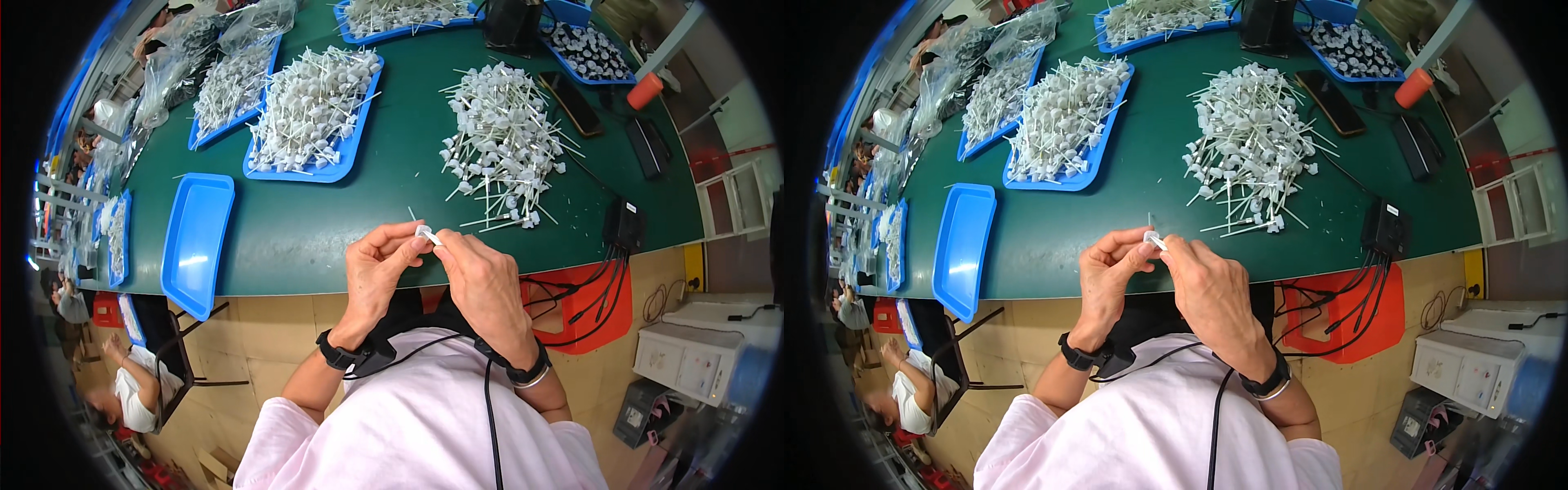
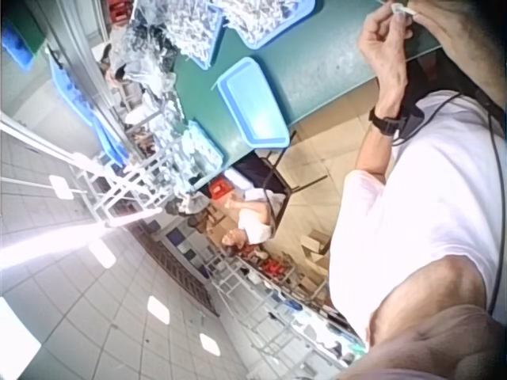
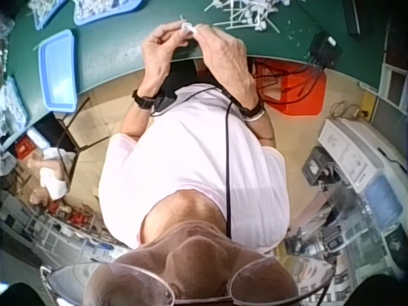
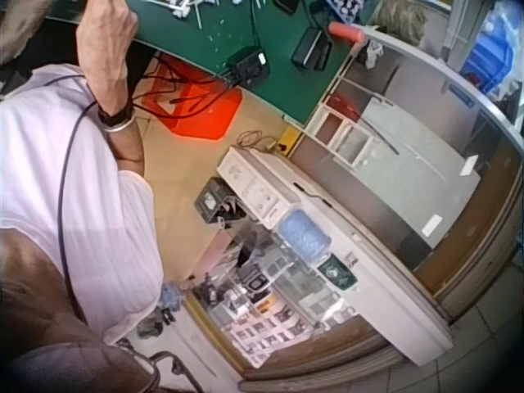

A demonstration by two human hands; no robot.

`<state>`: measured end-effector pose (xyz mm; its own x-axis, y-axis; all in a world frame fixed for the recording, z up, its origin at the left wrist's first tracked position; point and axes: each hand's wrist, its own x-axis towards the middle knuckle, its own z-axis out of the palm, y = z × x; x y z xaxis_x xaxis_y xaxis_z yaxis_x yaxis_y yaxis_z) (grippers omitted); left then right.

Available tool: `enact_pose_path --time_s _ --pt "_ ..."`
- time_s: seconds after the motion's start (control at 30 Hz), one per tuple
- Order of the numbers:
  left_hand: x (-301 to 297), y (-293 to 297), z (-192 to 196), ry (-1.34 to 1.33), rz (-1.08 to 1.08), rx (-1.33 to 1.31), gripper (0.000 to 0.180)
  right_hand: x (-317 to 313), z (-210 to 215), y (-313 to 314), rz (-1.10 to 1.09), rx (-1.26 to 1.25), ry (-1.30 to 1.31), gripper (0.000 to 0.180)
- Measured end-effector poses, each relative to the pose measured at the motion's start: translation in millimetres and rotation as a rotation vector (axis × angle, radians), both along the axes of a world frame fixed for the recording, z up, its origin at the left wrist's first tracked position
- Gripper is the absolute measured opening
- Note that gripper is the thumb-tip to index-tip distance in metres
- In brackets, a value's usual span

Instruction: Assembling small white plastic components at a factory workbench.

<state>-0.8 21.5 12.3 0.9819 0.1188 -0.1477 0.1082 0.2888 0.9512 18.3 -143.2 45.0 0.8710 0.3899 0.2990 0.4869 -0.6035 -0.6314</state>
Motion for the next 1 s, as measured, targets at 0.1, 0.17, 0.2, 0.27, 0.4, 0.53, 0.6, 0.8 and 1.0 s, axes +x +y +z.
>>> enact_pose_path --time_s 0.1,0.17,0.2,0.27,0.4,0.53,0.6,0.8,1.0 --pt "0.2 -0.9 0.7 0.006 0.016 -0.004 0.026 0.1 -0.4 0.6 -0.003 0.003 -0.002 0.012" --pt "0.6 -0.6 -0.2 0.008 0.019 -0.008 0.026 -0.2 -0.8 1.2 -0.006 0.006 -0.004 0.012" --pt "0.8 -0.7 -0.3 0.006 0.020 -0.006 0.026 -0.3 -1.1 1.3 -0.008 0.007 -0.006 0.012" --pt "0.9 -0.9 -0.3 0.003 0.022 -0.003 0.026 -0.1 -1.8 1.5 -0.011 -0.002 -0.008 0.012" --pt "1.4 -2.0 -1.1 -0.003 0.028 0.011 0.025 0.1 -1.1 2.4 -0.023 -0.030 -0.021 0.012" --pt "1.3 -3.2 -0.2 0.000 0.040 0.021 0.025 0.5 -1.5 3.3 -0.026 -0.033 -0.041 0.011" --pt "1.2 -3.4 -0.3 0.005 0.041 0.025 0.025 0.1 -1.9 3.7 -0.032 -0.033 -0.049 0.011" --pt "0.0 -3.9 -0.8 0.010 0.046 0.019 0.025 -0.1 -0.3 3.7 -0.030 -0.045 -0.048 0.010" --pt "0.2 -4.2 -0.6 0.013 0.059 0.023 0.025 -1.5 -1.6 3.9 -0.028 -0.043 -0.038 0.010"
